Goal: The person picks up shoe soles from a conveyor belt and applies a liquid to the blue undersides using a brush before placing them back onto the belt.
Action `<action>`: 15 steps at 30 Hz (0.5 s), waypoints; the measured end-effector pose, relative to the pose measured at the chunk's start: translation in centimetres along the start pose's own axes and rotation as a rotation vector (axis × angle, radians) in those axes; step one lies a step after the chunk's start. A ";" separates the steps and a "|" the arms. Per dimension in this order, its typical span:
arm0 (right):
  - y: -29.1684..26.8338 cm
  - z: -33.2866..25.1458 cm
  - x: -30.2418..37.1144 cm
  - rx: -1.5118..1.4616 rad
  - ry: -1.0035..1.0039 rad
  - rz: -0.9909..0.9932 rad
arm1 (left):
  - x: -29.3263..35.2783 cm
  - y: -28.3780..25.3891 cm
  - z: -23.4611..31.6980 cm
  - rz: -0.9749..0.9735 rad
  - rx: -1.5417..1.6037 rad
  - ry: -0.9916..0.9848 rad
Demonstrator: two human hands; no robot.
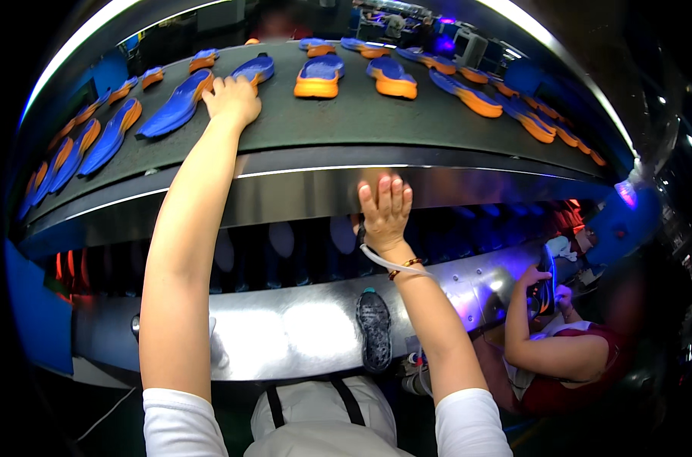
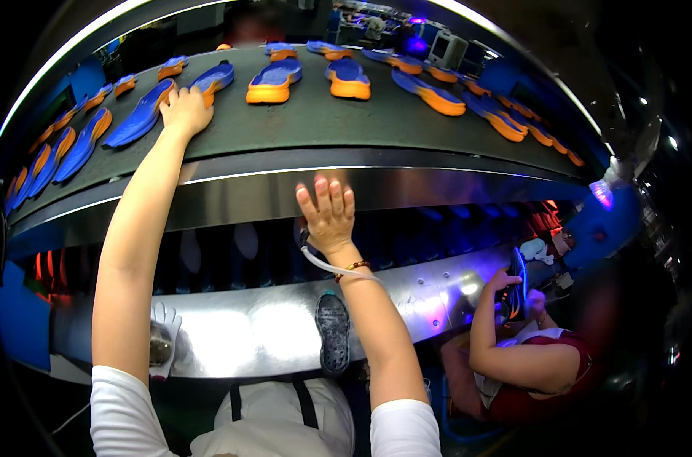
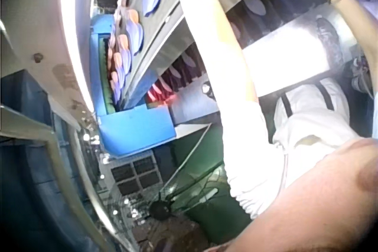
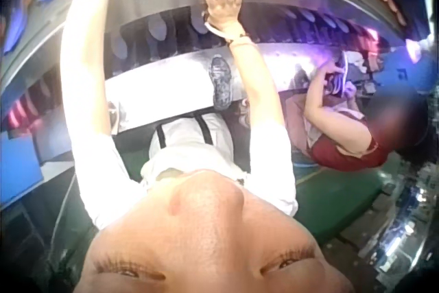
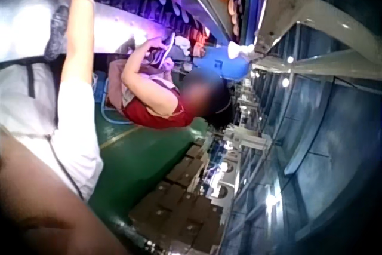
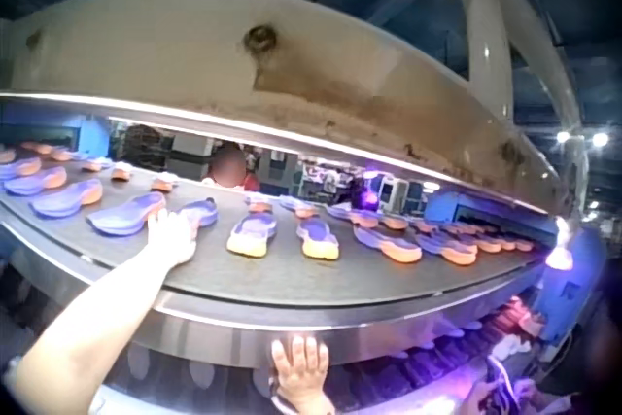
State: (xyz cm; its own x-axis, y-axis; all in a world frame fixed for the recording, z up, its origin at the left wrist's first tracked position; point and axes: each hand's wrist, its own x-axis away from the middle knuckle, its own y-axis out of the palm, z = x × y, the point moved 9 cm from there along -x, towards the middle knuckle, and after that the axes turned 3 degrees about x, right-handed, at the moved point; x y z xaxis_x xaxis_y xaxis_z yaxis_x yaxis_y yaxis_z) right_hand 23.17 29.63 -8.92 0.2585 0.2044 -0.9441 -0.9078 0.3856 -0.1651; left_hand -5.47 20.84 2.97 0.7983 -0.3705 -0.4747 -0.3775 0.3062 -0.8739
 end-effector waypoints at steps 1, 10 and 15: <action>-0.1 0.1 -0.1 0.005 -0.002 0.002 | 0.2 -0.3 0.2 -0.004 0.052 -0.002; -0.3 0.0 -0.1 0.120 -0.008 0.110 | 3.9 -3.3 6.8 0.032 0.450 0.523; -0.3 -0.2 -0.2 0.056 0.008 0.047 | 6.1 -4.2 8.9 0.041 0.580 0.804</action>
State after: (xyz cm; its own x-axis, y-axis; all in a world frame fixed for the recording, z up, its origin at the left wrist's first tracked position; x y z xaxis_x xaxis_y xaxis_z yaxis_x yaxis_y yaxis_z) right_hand 23.33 29.34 -8.77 0.2128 0.2163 -0.9528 -0.8991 0.4251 -0.1043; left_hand 5.13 25.08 4.74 0.1530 -0.7689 -0.6208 0.0613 0.6344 -0.7706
